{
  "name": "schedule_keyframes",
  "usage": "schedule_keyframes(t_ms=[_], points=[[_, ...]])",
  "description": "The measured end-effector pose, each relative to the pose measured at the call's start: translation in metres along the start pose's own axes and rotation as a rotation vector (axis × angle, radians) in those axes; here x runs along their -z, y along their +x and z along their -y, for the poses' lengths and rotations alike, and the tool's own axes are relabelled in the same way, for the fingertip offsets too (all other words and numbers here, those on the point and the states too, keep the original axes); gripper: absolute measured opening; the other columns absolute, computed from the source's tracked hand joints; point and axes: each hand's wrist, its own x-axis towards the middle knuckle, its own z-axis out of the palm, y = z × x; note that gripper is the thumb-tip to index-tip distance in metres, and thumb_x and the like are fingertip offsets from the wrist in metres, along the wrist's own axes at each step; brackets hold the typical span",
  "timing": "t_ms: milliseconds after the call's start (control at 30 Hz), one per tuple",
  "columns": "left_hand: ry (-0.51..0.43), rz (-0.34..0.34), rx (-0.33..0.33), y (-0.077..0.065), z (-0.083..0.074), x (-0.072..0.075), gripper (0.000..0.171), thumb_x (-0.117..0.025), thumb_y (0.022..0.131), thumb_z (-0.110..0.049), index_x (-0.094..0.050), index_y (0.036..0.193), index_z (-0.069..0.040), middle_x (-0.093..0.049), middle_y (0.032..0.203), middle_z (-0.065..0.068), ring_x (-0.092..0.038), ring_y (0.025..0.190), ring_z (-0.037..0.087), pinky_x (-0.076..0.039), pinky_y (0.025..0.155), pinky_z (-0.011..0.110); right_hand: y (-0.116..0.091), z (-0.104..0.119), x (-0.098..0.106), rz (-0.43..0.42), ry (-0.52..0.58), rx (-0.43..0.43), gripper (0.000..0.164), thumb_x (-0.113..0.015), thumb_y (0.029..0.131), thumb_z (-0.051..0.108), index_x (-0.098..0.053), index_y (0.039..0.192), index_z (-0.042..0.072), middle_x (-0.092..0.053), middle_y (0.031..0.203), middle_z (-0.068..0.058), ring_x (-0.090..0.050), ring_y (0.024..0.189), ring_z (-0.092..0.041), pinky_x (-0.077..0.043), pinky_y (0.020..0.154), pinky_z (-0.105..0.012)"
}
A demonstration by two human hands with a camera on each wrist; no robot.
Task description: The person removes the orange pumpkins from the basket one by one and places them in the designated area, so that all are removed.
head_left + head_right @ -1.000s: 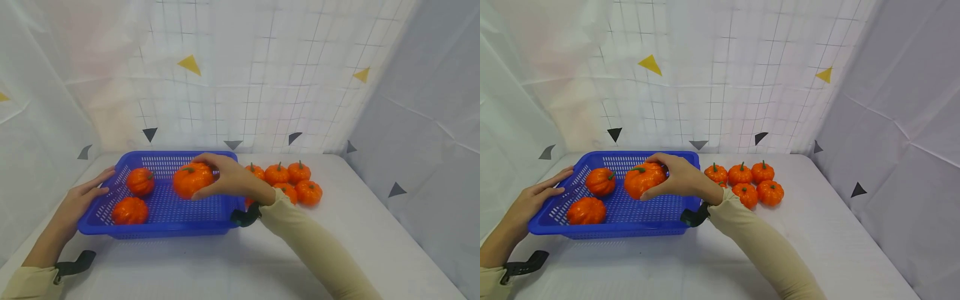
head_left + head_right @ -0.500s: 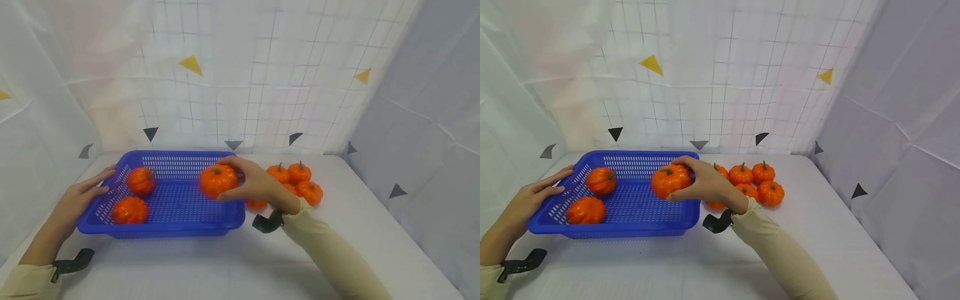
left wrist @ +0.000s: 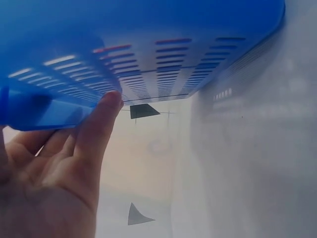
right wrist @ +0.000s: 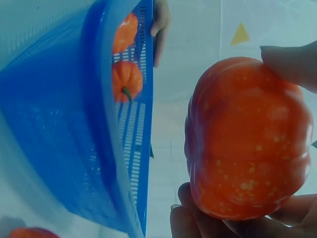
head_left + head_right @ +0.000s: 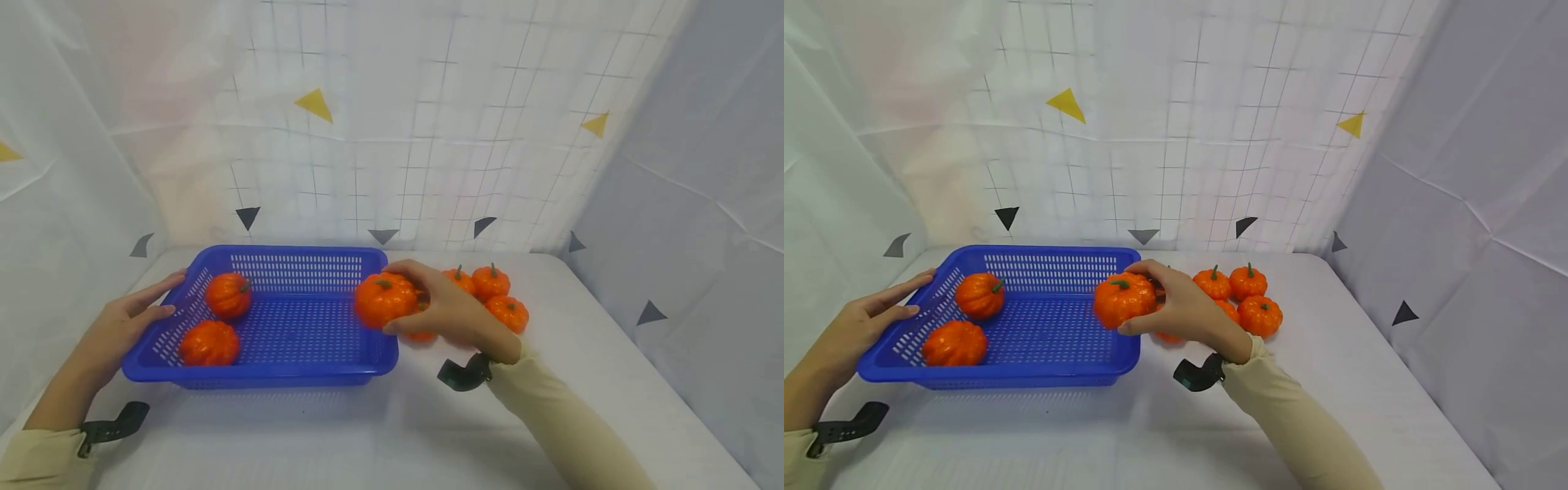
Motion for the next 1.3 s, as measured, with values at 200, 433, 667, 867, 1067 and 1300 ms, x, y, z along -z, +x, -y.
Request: schedule_keyframes(t_ms=[200,433,667,867,1067,1300], points=[[0.030,0.016,-0.020,0.003,0.006,0.003,0.057,-0.053,0.110,-0.034,-0.034,0.164,-0.028,-0.025,0.169,0.018,-0.017,0.149,0.056,-0.029,0.103,0.081,-0.010,-0.006,0.007,-0.054,-0.049,-0.018,0.068,-0.089,0.079,0.021,-0.057,0.139,0.028,-0.067,0.125,0.001,-0.062,0.114,-0.024,-0.056,0.091,-0.046],[0.019,0.030,-0.013,0.002,0.008,0.005,0.057,-0.053,0.110,-0.036,-0.035,0.164,-0.030,-0.027,0.170,0.007,-0.017,0.150,0.054,-0.028,0.104,0.081,-0.019,-0.013,0.009,-0.096,-0.104,-0.035,0.073,-0.090,0.078,0.022,-0.056,0.142,0.029,-0.064,0.129,0.002,-0.060,0.118,-0.025,-0.054,0.094,-0.046],[0.006,0.026,-0.024,0.003,0.008,0.003,0.057,-0.054,0.110,-0.033,-0.035,0.163,-0.028,-0.027,0.169,0.010,-0.014,0.150,0.055,-0.022,0.104,0.084,-0.028,-0.023,0.010,-0.137,-0.097,-0.070,0.077,-0.091,0.078,0.023,-0.054,0.146,0.026,-0.060,0.134,-0.001,-0.056,0.123,-0.029,-0.056,0.094,-0.049],[-0.003,0.020,-0.020,0.004,0.010,0.004,0.057,-0.054,0.110,-0.032,-0.036,0.163,-0.025,-0.031,0.168,-0.001,-0.012,0.151,0.052,-0.020,0.106,0.083,-0.034,-0.036,0.010,-0.135,-0.088,-0.078,0.070,-0.089,0.081,0.024,-0.055,0.142,0.026,-0.060,0.133,-0.003,-0.056,0.123,-0.030,-0.057,0.092,-0.048],[0.001,0.028,-0.030,0.003,0.010,0.004,0.057,-0.054,0.110,-0.033,-0.036,0.163,-0.027,-0.030,0.169,-0.001,-0.012,0.151,0.054,-0.021,0.103,0.085,-0.040,-0.047,0.008,-0.165,-0.133,-0.073,0.070,-0.089,0.079,0.023,-0.056,0.141,0.023,-0.062,0.131,-0.004,-0.058,0.121,-0.031,-0.057,0.092,-0.050],[-0.011,0.033,-0.052,0.003,0.009,0.005,0.056,-0.054,0.110,-0.033,-0.038,0.163,-0.026,-0.030,0.168,-0.008,-0.009,0.152,0.051,-0.012,0.105,0.086,-0.047,-0.059,0.002,-0.178,-0.160,-0.048,0.072,-0.089,0.078,0.024,-0.056,0.142,0.017,-0.061,0.134,-0.006,-0.057,0.122,-0.033,-0.056,0.094,-0.053]])
